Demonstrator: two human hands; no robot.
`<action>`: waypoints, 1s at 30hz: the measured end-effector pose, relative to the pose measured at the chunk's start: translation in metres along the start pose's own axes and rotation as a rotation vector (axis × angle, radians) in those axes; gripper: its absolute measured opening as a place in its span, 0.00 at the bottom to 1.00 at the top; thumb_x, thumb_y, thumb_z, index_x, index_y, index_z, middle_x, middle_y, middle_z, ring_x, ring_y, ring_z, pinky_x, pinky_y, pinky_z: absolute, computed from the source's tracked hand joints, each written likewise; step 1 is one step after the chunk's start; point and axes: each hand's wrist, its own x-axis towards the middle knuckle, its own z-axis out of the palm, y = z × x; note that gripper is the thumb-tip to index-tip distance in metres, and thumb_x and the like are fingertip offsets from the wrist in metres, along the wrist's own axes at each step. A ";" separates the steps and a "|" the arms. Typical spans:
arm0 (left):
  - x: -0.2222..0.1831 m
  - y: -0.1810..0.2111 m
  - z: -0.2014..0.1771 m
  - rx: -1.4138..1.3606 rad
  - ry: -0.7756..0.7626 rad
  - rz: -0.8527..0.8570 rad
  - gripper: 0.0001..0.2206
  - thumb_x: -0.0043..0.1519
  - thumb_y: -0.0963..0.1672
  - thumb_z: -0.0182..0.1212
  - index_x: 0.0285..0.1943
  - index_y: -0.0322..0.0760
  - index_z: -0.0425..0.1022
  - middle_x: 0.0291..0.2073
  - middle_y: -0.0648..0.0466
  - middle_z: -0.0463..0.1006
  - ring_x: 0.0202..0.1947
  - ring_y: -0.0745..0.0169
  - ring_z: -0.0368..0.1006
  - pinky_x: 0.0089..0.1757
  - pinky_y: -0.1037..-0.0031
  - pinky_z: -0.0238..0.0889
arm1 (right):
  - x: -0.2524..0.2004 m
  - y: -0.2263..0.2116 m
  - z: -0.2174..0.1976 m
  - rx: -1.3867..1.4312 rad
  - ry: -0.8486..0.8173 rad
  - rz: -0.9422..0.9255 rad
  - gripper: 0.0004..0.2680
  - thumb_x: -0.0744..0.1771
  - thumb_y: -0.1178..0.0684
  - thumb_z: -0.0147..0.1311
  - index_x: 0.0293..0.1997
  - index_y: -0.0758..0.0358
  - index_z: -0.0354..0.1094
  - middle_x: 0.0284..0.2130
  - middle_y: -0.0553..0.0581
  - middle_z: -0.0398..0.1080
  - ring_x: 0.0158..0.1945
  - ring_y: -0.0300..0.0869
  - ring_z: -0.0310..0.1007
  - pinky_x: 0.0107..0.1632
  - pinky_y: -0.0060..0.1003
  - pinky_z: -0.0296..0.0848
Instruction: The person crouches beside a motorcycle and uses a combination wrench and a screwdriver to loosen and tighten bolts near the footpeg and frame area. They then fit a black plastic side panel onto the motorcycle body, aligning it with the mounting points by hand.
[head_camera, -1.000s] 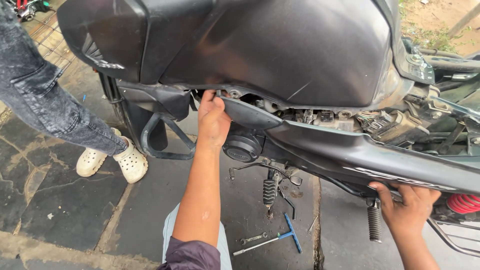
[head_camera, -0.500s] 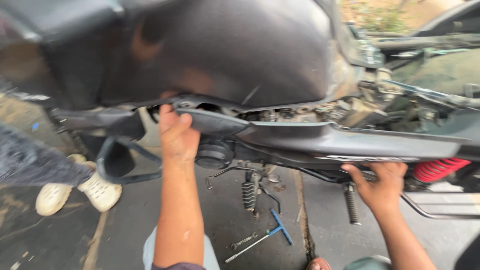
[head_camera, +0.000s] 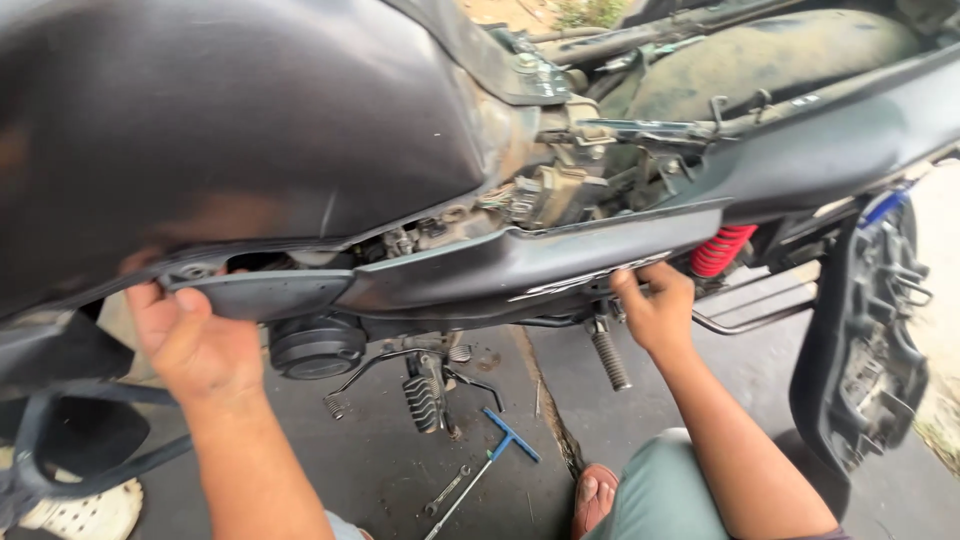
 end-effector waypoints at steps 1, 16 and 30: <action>0.000 -0.001 -0.002 -0.005 -0.003 -0.003 0.27 0.64 0.41 0.74 0.70 0.36 0.64 0.61 0.53 0.70 0.62 0.57 0.66 0.65 0.64 0.58 | 0.002 0.009 -0.001 -0.005 0.004 0.002 0.15 0.66 0.44 0.64 0.36 0.70 0.73 0.35 0.61 0.75 0.39 0.48 0.75 0.44 0.44 0.72; 0.007 0.024 0.027 0.170 0.025 -0.025 0.25 0.61 0.39 0.72 0.67 0.29 0.69 0.59 0.47 0.76 0.62 0.51 0.72 0.69 0.60 0.63 | 0.030 -0.020 -0.007 0.905 -0.021 0.588 0.12 0.72 0.47 0.46 0.53 0.67 0.59 0.41 0.58 0.72 0.34 0.40 0.77 0.37 0.41 0.82; 0.008 0.028 0.031 0.226 0.038 -0.031 0.26 0.59 0.37 0.68 0.69 0.25 0.69 0.60 0.44 0.76 0.63 0.50 0.74 0.69 0.59 0.65 | 0.028 0.000 0.015 0.700 -0.235 0.803 0.26 0.68 0.52 0.55 0.66 0.71 0.39 0.42 0.68 0.69 0.27 0.51 0.78 0.31 0.45 0.81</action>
